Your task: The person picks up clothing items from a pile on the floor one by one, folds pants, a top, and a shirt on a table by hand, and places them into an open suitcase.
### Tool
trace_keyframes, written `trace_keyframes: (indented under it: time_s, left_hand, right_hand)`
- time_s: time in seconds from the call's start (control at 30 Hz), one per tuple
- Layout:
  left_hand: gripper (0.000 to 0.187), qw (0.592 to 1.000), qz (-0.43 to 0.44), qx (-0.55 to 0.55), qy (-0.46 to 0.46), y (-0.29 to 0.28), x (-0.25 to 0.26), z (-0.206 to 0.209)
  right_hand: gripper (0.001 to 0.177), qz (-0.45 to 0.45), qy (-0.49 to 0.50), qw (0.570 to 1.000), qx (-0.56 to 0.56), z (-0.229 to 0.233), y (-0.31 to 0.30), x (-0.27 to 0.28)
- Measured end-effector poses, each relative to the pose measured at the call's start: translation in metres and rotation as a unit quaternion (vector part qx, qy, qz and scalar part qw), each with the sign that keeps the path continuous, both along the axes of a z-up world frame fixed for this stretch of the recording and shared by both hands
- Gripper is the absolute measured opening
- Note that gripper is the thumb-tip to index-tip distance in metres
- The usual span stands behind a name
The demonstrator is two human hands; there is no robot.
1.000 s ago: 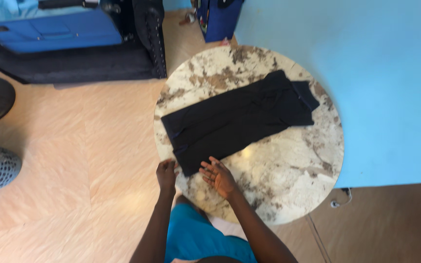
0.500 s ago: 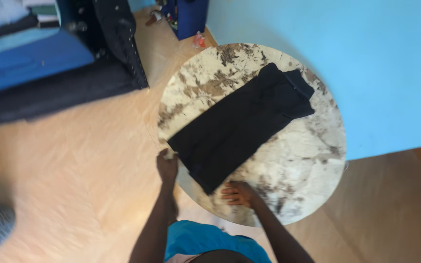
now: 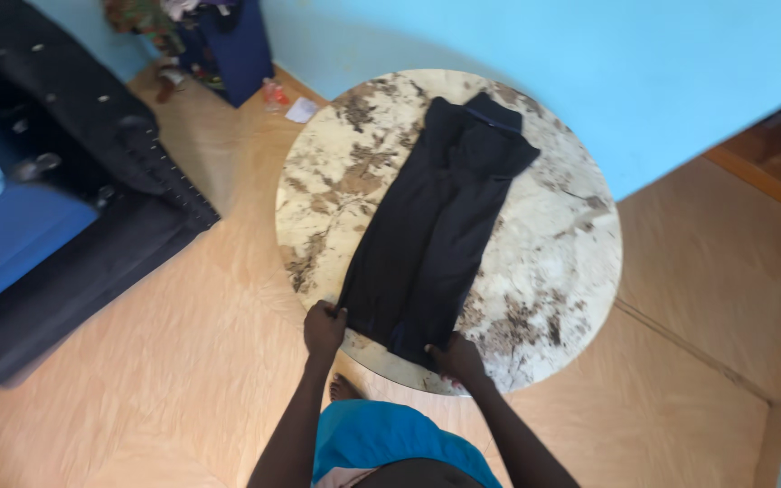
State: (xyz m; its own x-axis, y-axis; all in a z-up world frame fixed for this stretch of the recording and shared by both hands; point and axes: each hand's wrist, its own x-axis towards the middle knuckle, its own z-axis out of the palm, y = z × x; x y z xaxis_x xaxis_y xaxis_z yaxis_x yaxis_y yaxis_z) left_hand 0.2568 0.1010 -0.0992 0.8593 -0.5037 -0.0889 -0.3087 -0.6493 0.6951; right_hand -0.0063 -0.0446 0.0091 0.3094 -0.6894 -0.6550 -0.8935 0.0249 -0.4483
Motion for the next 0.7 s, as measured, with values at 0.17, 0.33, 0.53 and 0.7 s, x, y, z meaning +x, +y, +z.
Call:
trace_keyframes:
  time_s: [0.17,0.33,0.53,0.7]
  left_hand:
    - [0.03,0.986,-0.017,-0.046,0.158,0.027,0.005,0.001]
    - [0.026,0.945,-0.065,-0.088,0.308,0.069,0.001,0.014]
    - [0.037,0.843,-0.087,-0.188,0.496,0.076,0.014,0.099]
    - [0.036,0.823,-0.12,-0.185,0.524,0.005,0.049,0.14]
  right_hand:
    - [0.038,-0.028,-0.069,0.997,-0.008,-0.013,0.033,-0.014]
    - [0.043,-0.186,-0.188,0.953,0.145,-0.011,0.072,-0.043]
    - [0.065,-0.326,-0.291,0.892,0.118,0.04,0.087,-0.049]
    - [0.035,-0.365,-0.373,0.85,0.072,0.031,0.028,-0.04]
